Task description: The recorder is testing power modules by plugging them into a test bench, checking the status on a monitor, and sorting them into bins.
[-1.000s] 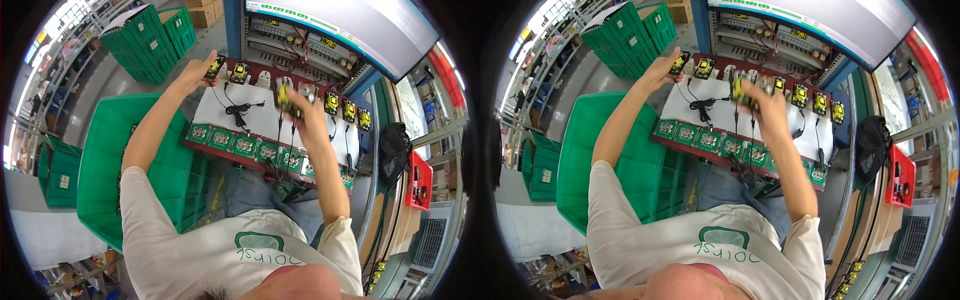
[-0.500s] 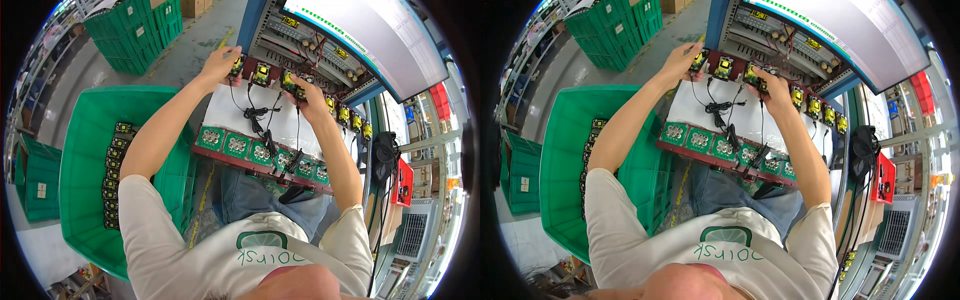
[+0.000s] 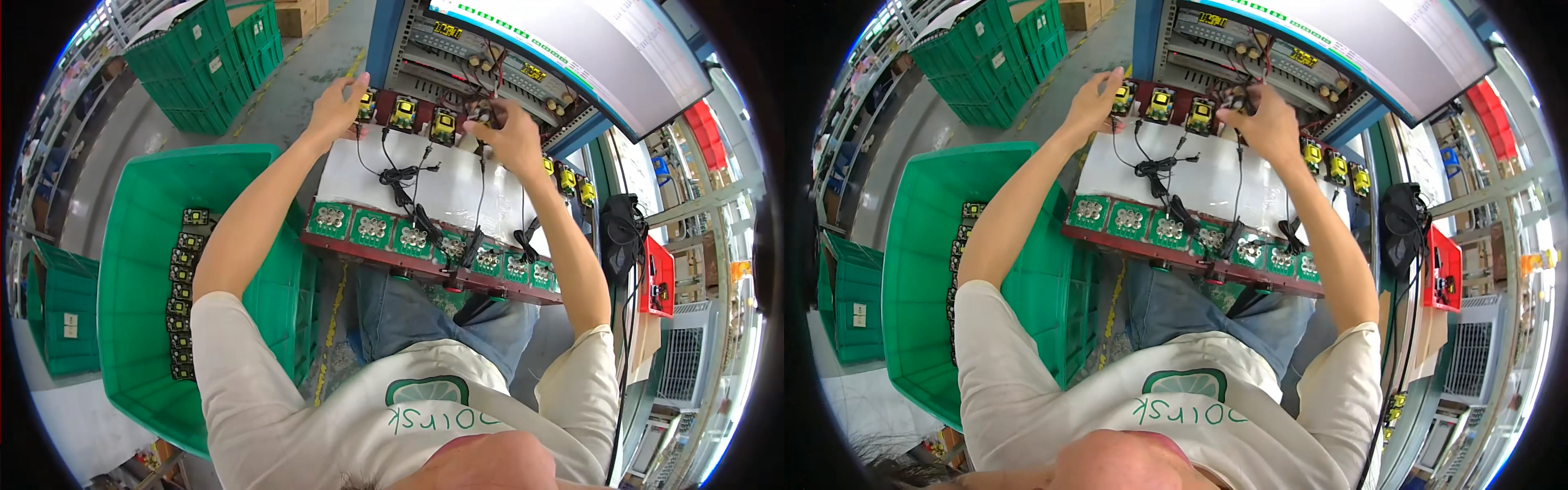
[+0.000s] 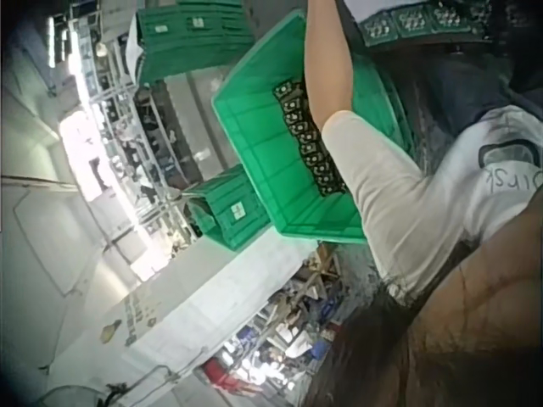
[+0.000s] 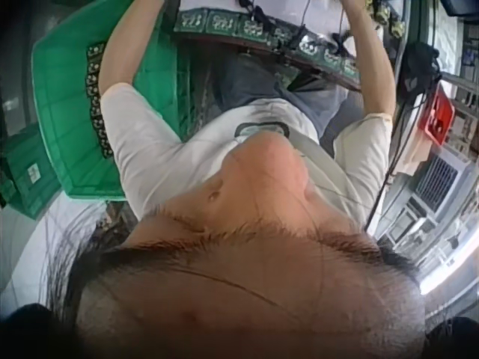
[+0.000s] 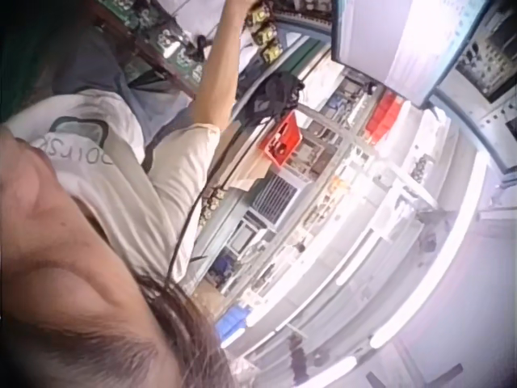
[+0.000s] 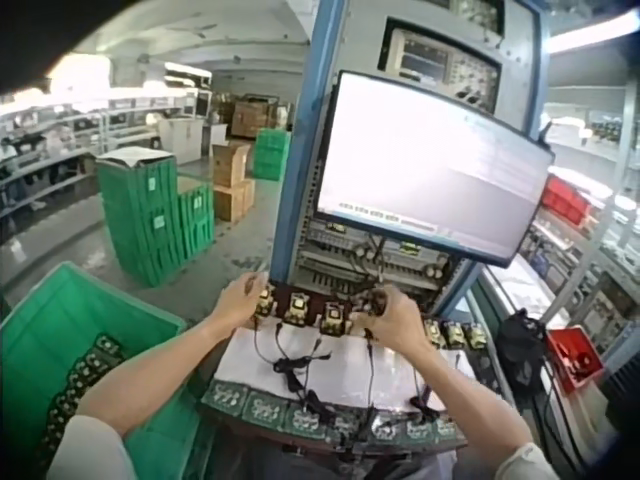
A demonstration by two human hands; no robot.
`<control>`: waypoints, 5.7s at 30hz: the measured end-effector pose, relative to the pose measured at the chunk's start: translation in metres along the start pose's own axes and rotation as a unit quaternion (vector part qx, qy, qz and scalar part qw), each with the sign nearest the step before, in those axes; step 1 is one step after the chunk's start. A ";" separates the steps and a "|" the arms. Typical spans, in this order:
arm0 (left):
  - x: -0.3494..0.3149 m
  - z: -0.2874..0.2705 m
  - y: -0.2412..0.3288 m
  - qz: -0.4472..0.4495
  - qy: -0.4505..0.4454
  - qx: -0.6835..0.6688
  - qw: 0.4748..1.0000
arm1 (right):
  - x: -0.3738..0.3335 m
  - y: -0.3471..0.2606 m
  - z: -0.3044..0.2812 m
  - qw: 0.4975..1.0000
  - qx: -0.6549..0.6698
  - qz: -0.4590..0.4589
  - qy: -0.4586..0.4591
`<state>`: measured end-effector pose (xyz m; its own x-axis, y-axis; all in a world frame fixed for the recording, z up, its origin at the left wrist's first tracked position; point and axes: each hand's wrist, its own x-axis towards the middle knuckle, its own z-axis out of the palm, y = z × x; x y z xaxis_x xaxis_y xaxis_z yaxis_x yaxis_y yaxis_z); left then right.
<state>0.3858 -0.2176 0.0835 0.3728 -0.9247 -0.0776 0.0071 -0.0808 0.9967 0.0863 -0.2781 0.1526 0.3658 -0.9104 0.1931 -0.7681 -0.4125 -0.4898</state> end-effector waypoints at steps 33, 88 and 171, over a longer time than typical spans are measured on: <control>-0.052 0.039 0.011 0.446 0.068 0.321 0.832 | 0.029 0.025 0.005 0.958 -0.236 -0.147 -0.068; -0.152 0.028 0.012 0.039 -0.288 0.255 0.922 | -0.113 0.061 0.014 0.907 -0.058 -0.352 -0.223; -0.136 -0.058 -0.039 0.010 -0.022 0.520 0.854 | -0.047 -0.050 0.107 0.807 0.345 0.029 -0.479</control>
<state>0.3884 -0.0668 0.0569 0.3277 -0.9411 -0.0836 -0.8350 -0.3299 0.4403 0.1636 -0.2110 0.0766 0.8316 -0.3505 -0.4308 -0.4439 0.0467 -0.8949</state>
